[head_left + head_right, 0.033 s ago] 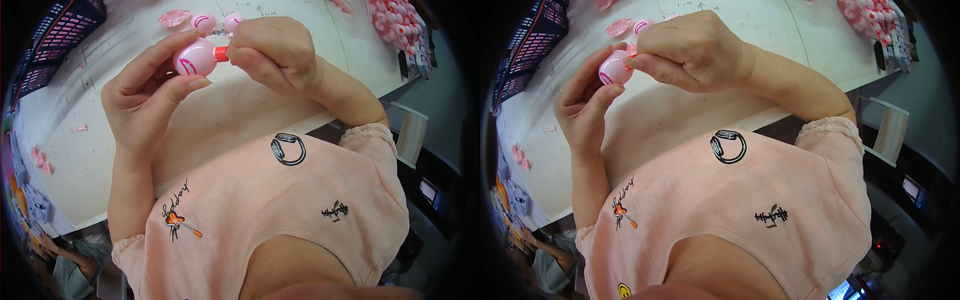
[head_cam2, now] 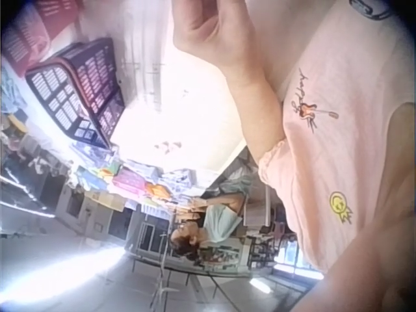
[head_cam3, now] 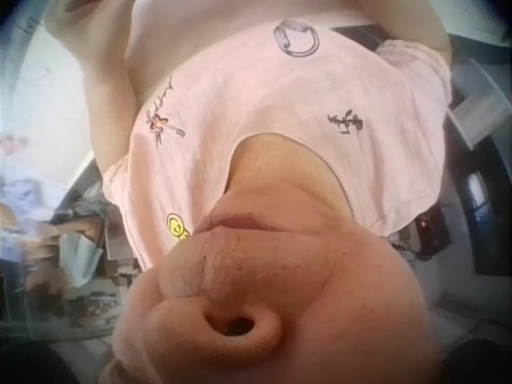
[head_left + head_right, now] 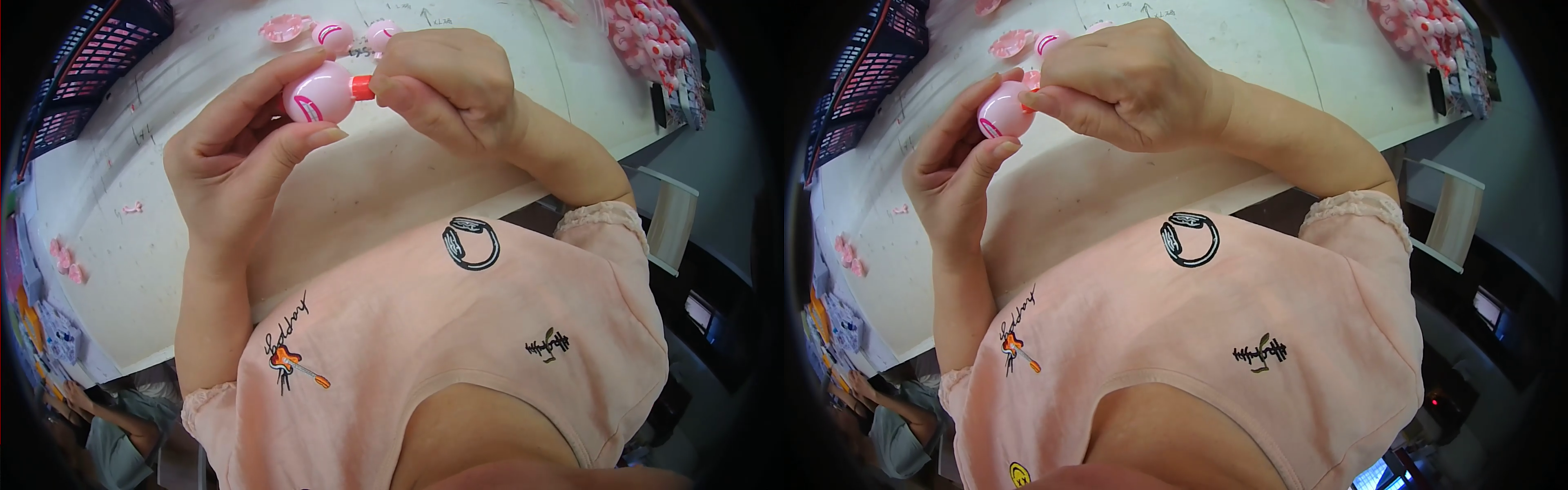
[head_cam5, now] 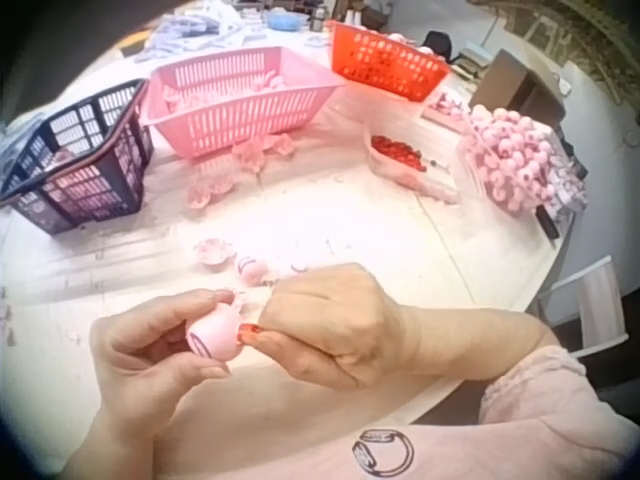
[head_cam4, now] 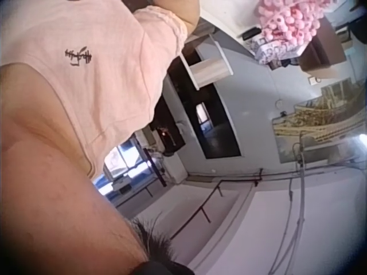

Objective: The person assembles small pink plastic spherical toys by hand, snapping two plastic toy halves together around a plastic connector.

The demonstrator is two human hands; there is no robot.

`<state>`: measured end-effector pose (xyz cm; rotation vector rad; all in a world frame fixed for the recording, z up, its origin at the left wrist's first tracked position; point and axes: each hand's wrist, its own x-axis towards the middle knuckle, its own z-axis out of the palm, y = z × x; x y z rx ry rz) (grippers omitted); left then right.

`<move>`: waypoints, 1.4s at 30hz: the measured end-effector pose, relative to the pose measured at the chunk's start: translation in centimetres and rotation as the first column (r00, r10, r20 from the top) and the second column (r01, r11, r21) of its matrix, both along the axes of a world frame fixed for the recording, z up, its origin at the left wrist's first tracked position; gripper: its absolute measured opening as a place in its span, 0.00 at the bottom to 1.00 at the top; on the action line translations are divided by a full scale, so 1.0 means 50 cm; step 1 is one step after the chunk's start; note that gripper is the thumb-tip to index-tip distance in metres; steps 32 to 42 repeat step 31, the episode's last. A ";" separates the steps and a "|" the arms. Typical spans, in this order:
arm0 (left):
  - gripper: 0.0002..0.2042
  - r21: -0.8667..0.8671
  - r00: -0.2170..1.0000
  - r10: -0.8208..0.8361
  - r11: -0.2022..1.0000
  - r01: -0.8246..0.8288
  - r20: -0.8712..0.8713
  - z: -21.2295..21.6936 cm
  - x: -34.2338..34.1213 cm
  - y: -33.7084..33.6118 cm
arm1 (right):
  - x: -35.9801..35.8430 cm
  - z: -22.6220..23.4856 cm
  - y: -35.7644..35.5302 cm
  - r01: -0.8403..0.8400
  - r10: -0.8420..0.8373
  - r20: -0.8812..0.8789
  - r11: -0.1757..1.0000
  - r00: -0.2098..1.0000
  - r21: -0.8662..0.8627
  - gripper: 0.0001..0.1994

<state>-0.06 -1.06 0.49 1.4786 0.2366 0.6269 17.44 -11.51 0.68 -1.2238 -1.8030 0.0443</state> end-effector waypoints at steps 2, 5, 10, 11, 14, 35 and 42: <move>0.20 0.058 1.000 -0.009 0.998 0.009 -0.002 -0.002 -0.003 0.001 | -0.012 0.005 0.000 -0.009 0.008 -0.056 1.000 0.998 -0.018 0.06; 0.20 0.094 1.000 -0.007 0.996 0.007 -0.001 -0.001 -0.006 0.001 | -0.015 0.002 -0.001 -0.028 0.022 -0.108 0.998 0.994 -0.055 0.07; 0.19 0.194 0.998 0.022 0.981 -0.009 -0.064 -0.001 -0.012 -0.002 | -0.015 -0.002 -0.002 -0.054 0.044 -0.103 0.993 0.994 -0.103 0.07; 0.19 0.194 0.998 0.023 0.981 -0.010 -0.064 -0.001 -0.012 -0.002 | -0.015 -0.006 -0.001 -0.050 0.040 -0.096 0.993 0.995 -0.107 0.07; 0.19 0.221 0.998 0.044 0.975 -0.032 -0.052 -0.002 -0.011 -0.004 | -0.018 -0.009 -0.002 -0.042 0.030 -0.106 0.993 0.994 -0.109 0.07; 0.18 -0.316 0.985 -0.041 0.949 -0.014 -0.167 0.013 0.005 0.006 | 0.006 0.017 0.015 -0.023 0.029 0.104 0.998 0.994 -0.061 0.11; 0.18 -0.316 0.985 -0.041 0.949 -0.014 -0.167 0.013 0.005 0.006 | 0.006 0.017 0.015 -0.023 0.029 0.104 0.998 0.994 -0.061 0.11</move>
